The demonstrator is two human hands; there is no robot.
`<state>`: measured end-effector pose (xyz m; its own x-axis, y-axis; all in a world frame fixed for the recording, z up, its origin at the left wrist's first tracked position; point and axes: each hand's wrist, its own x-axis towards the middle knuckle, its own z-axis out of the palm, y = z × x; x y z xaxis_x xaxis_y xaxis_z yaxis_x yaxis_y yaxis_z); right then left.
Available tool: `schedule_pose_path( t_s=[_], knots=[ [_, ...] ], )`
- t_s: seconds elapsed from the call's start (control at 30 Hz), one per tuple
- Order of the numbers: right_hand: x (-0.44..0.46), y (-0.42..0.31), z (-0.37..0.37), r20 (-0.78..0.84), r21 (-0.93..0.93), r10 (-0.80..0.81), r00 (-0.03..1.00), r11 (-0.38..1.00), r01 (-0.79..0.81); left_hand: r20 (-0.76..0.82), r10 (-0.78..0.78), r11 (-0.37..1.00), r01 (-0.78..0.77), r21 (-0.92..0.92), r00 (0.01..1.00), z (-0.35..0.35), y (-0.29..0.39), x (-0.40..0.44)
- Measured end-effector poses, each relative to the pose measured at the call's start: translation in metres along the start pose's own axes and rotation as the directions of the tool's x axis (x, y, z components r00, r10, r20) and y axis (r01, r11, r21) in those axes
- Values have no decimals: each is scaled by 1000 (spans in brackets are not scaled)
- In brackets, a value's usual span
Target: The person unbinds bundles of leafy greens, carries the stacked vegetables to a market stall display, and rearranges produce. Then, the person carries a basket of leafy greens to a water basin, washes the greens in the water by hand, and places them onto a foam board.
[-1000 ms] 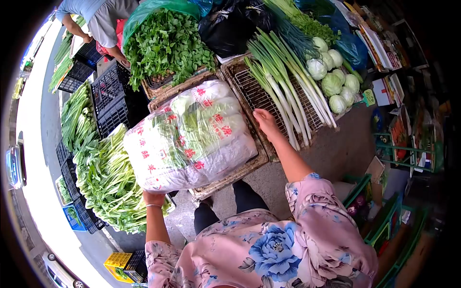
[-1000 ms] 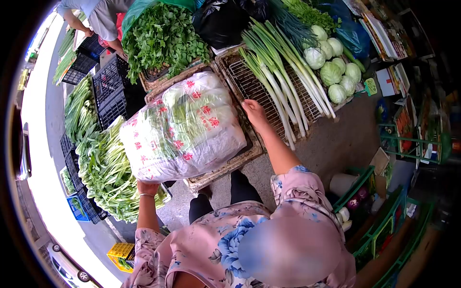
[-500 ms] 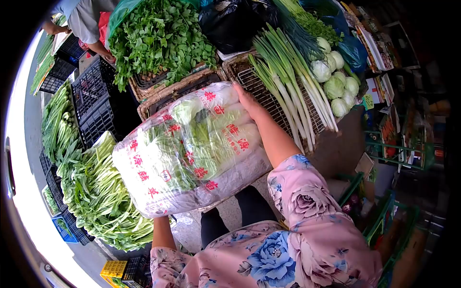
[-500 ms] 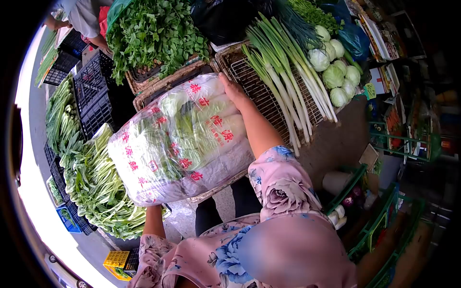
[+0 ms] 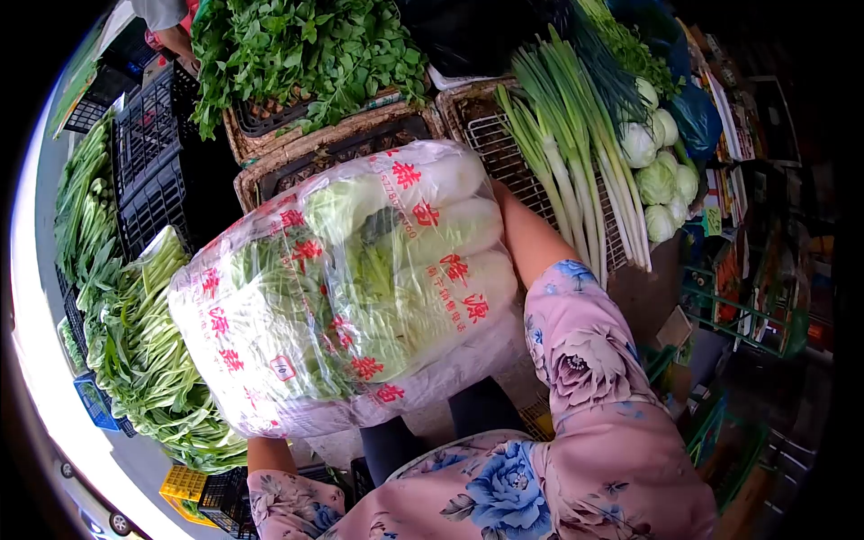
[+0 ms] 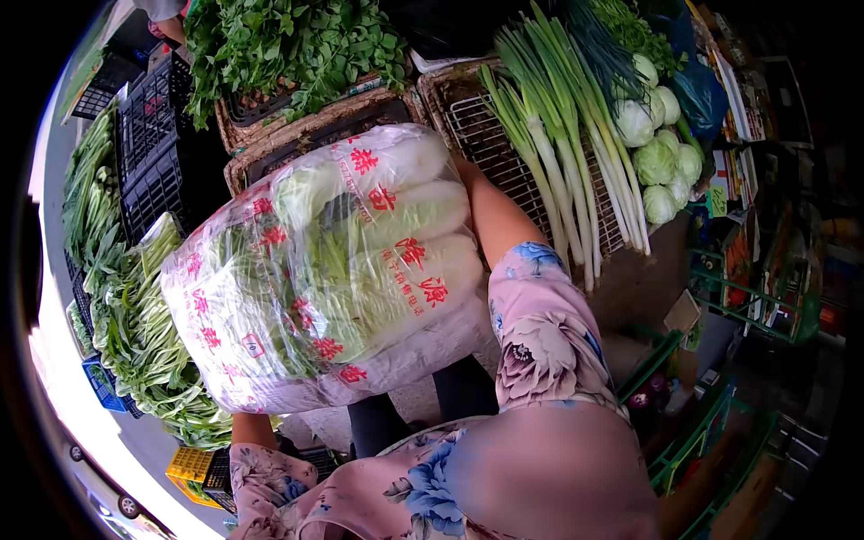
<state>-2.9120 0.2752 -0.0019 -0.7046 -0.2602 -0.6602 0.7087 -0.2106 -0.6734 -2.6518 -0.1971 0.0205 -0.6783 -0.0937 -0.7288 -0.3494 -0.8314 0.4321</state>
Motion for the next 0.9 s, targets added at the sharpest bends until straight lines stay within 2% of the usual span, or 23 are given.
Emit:
schedule_pose_path(
  t_s=[0.33,0.53,0.7,0.9],
  knots=[
    [-17,25,-8,-106,-2,-82,991,997,82,-72,49,997,-44,61,996,10,-3,-31],
    [-88,60,-13,-227,150,-98,969,980,134,-110,73,990,-58,128,991,32,9,-63],
    [-161,89,-29,-377,326,-52,925,927,185,-121,80,971,-50,232,989,82,29,-73],
    [-262,123,-58,-581,471,15,813,822,321,-1,22,926,-20,378,1000,184,36,-42]
  ],
)
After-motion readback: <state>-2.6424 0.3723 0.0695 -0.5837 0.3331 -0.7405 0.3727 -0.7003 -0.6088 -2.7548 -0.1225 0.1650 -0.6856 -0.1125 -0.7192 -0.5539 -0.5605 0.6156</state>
